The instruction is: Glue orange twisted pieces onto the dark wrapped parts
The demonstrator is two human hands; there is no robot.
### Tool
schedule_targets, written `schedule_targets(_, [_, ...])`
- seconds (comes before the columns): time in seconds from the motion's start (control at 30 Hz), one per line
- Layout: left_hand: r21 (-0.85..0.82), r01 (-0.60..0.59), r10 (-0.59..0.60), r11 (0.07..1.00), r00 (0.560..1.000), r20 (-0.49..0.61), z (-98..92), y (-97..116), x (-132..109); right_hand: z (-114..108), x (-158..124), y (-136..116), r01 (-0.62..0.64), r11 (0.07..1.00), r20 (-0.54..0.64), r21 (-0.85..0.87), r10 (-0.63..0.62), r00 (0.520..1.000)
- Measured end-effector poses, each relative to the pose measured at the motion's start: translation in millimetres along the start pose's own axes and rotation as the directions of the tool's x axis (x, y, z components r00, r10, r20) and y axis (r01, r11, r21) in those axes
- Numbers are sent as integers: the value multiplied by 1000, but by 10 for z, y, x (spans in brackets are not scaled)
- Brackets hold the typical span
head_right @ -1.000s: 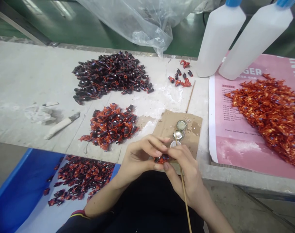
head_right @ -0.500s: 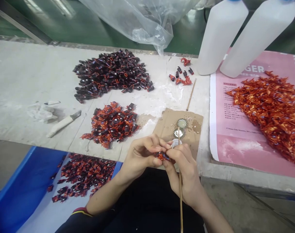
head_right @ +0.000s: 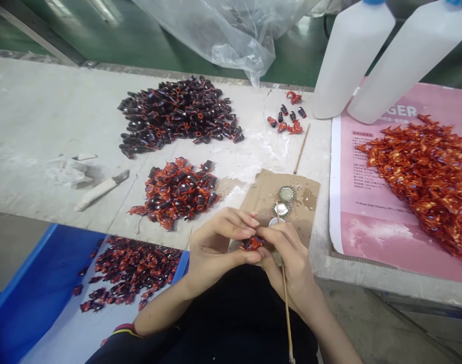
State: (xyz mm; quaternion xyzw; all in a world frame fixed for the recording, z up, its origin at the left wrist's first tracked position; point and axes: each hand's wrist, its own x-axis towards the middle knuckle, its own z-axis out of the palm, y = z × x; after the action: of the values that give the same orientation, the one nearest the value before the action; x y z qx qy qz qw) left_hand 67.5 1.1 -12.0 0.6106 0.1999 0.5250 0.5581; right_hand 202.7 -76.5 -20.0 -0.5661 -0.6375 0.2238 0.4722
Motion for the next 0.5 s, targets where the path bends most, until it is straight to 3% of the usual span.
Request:
schedule_targets(0.33, [166, -90, 85, 982, 996, 33, -14, 58, 24, 9, 29, -23, -10, 1000, 52, -3, 10, 999])
schedule_targets(0.5, [331, -131, 151, 934, 988, -35, -240, 102, 79, -9, 11, 7, -46, 999, -51, -28, 44, 998])
